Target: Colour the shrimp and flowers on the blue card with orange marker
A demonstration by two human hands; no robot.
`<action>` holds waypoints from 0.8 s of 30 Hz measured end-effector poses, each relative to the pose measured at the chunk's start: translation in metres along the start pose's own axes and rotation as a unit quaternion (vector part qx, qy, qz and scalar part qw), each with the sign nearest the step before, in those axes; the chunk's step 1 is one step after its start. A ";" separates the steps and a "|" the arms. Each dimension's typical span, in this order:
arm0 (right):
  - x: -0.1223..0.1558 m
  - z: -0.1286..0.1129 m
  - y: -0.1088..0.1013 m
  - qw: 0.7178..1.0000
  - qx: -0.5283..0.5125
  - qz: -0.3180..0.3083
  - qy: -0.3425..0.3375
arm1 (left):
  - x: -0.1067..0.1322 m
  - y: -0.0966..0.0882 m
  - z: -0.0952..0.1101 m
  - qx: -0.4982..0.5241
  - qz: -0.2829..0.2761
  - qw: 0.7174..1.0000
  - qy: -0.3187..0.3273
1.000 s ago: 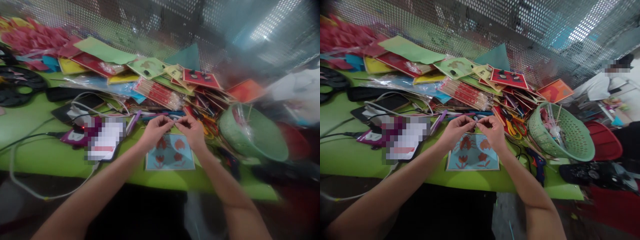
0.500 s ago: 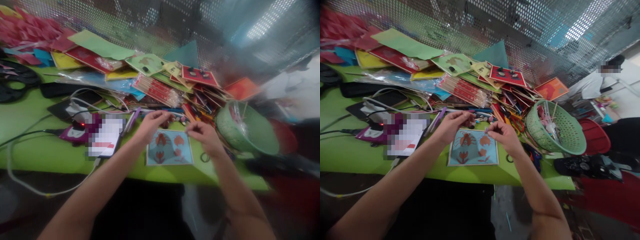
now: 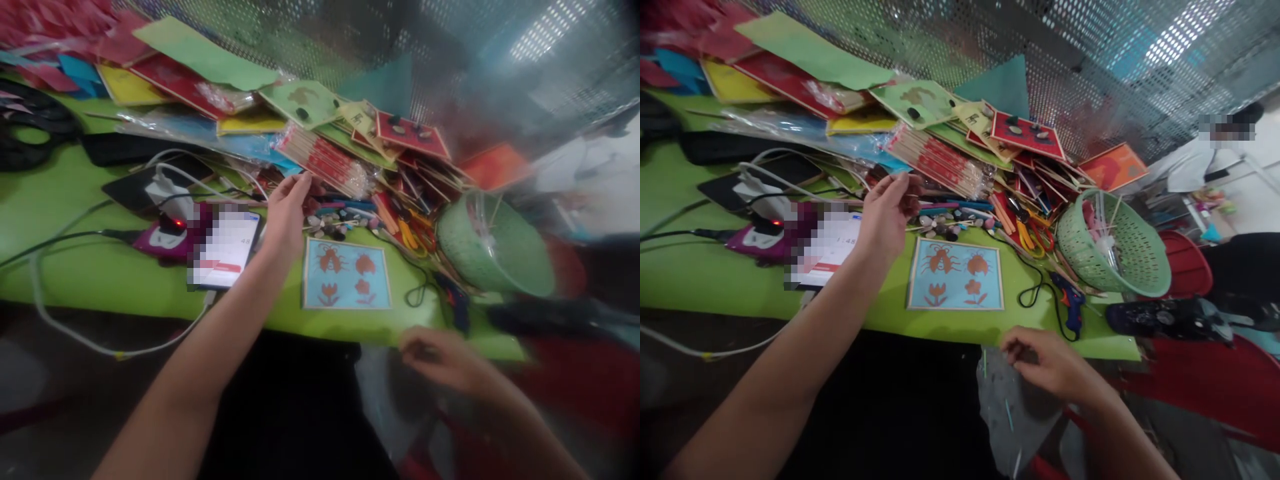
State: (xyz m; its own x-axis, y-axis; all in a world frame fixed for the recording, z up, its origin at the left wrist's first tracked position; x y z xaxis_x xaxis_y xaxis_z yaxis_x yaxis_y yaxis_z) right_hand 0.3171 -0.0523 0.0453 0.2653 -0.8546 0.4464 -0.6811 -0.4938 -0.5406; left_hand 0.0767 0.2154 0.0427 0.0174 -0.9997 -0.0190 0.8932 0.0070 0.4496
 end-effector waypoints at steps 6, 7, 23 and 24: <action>-0.034 -0.042 -0.042 0.994 0.040 0.087 -0.059 | -0.001 -0.002 0.001 -0.030 0.009 0.999 -0.008; -0.045 -0.050 -0.055 0.988 0.042 0.123 -0.080 | -0.001 -0.002 0.001 -0.036 0.011 0.999 -0.008; -0.230 -0.054 -0.129 0.916 0.329 0.187 -0.133 | 0.001 0.010 0.004 -0.128 0.016 0.991 0.037; -0.232 -0.055 -0.128 0.913 0.339 0.184 -0.131 | 0.001 0.011 0.004 -0.134 0.016 0.990 0.034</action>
State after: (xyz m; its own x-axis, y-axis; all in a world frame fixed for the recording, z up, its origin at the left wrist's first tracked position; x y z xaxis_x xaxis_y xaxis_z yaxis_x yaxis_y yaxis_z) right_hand 0.3058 0.2180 0.0503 0.3175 -0.9482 0.0076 -0.2023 -0.0756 -0.9764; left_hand 0.0850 0.2145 0.0511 0.0705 -0.9949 -0.0720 0.9785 0.0549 0.1989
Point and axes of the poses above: each hand's wrist, its own x-axis away from the middle knuckle, its own y-axis out of the palm, z = x × y, the point moved 8 cm from there along -x, towards the middle knuckle, and after that the axes turned 9 degrees about -x, right-handed, at the moved point
